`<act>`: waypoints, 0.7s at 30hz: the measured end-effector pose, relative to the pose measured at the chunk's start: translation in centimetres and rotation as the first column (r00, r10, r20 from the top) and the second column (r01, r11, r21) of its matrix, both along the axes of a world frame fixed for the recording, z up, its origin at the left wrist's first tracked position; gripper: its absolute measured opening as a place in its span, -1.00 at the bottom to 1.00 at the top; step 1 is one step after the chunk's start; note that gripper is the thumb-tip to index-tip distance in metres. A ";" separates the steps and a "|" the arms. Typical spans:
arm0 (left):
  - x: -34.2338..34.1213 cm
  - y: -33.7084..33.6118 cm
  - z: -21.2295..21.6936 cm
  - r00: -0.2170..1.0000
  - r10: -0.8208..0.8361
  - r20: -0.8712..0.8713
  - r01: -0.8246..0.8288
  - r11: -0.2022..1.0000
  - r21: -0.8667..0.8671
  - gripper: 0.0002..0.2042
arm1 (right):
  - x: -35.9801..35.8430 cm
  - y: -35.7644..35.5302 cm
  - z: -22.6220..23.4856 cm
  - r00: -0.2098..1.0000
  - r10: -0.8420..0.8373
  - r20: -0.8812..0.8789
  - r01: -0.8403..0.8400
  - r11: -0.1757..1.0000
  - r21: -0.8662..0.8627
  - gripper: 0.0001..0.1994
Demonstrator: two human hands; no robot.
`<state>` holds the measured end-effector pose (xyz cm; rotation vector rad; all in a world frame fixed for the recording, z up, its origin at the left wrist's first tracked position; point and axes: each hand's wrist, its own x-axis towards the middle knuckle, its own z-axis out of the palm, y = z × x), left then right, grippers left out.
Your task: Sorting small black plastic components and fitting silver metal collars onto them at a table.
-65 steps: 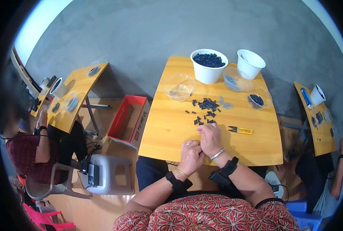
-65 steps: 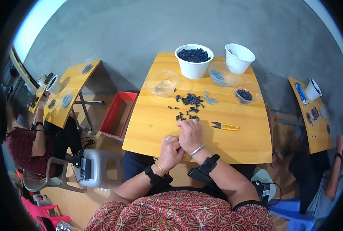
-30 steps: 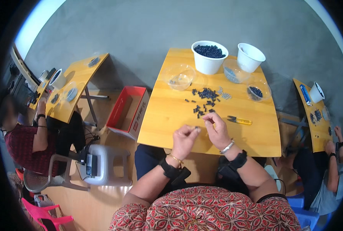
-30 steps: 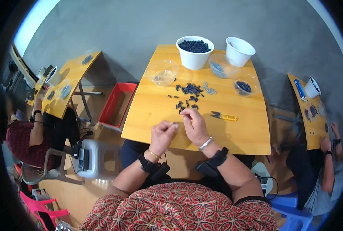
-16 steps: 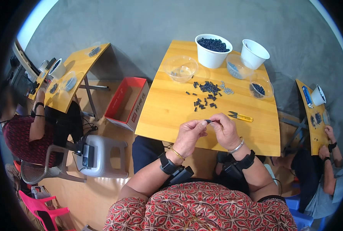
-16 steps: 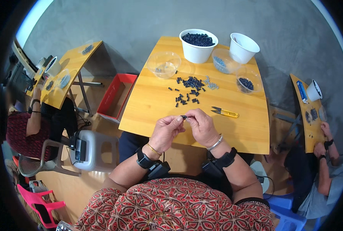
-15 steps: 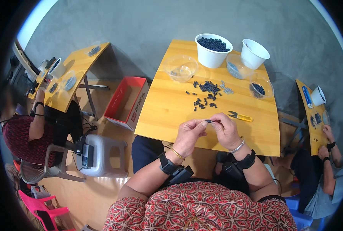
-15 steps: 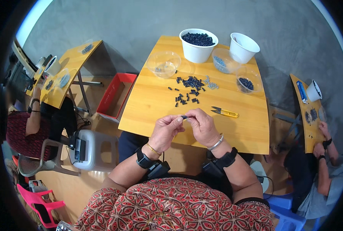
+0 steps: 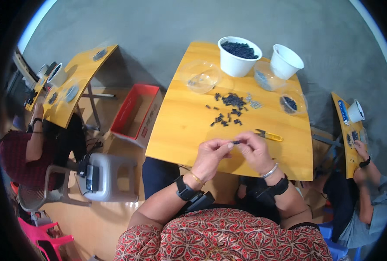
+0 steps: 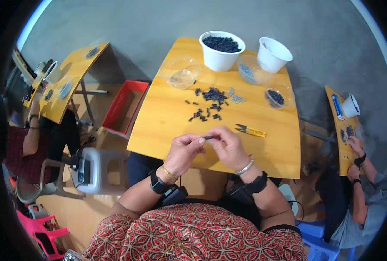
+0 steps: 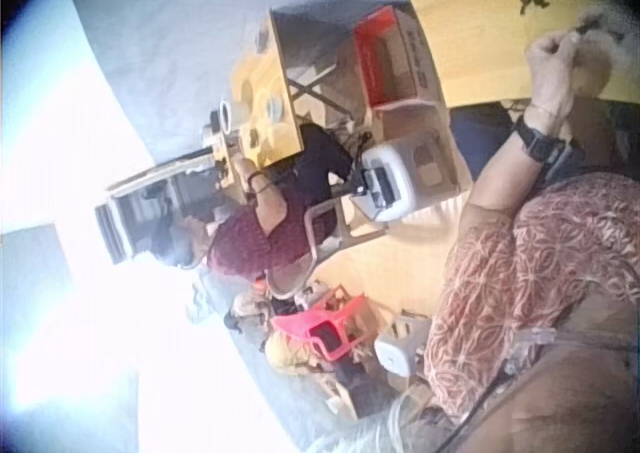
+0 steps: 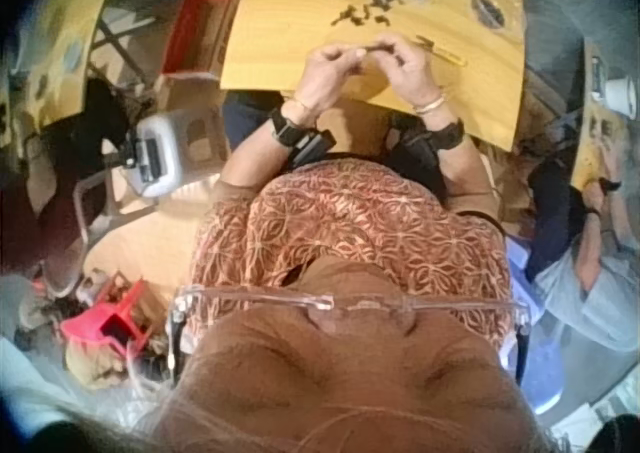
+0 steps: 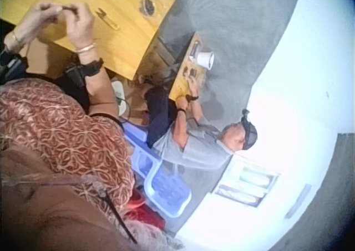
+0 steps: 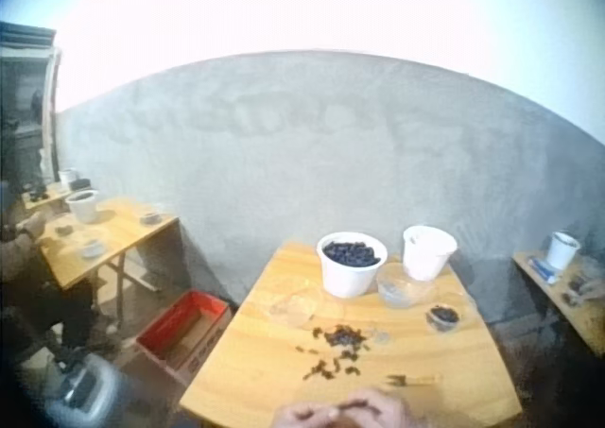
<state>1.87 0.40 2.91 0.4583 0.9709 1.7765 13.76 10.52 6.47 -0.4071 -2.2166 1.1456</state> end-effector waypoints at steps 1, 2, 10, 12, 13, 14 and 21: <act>-0.1 -0.4 -0.5 0.998 -0.016 -0.056 0.013 0.998 -0.053 -0.84 | 0.0 0.4 -0.2 1.000 -0.008 0.000 0.008 1.000 0.011 -0.89; -0.3 -0.7 -0.8 0.993 -0.033 -0.111 0.021 0.994 -0.105 -0.82 | 0.0 1.0 -0.6 0.998 -0.056 -0.010 0.057 0.985 0.164 -0.90; -1.7 -0.3 -1.9 0.942 0.156 -0.297 -0.166 0.986 -0.006 -0.81 | 6.1 19.0 1.1 0.730 -0.659 -0.179 0.628 0.545 0.556 -0.91; -2.2 -0.4 -2.4 0.990 0.141 0.022 -0.140 0.989 -0.050 -0.74 | 4.8 19.6 1.1 0.814 -0.546 -0.197 0.416 0.312 0.854 -0.89; -2.5 -0.3 -2.4 0.988 0.151 0.021 -0.150 0.987 -0.050 -0.74 | 3.9 19.6 0.8 0.819 -0.538 -0.198 0.413 0.316 0.854 -0.89; -2.8 -0.3 -2.4 0.989 0.140 0.047 -0.139 0.990 -0.030 -0.68 | 2.4 18.5 0.5 0.856 -0.504 -0.114 0.420 0.551 0.721 -0.89; -4.8 -1.4 -1.7 0.984 0.153 0.091 -0.146 0.986 -0.080 -0.51 | -5.1 13.0 -2.4 0.953 -0.239 0.184 0.110 0.843 0.527 -0.97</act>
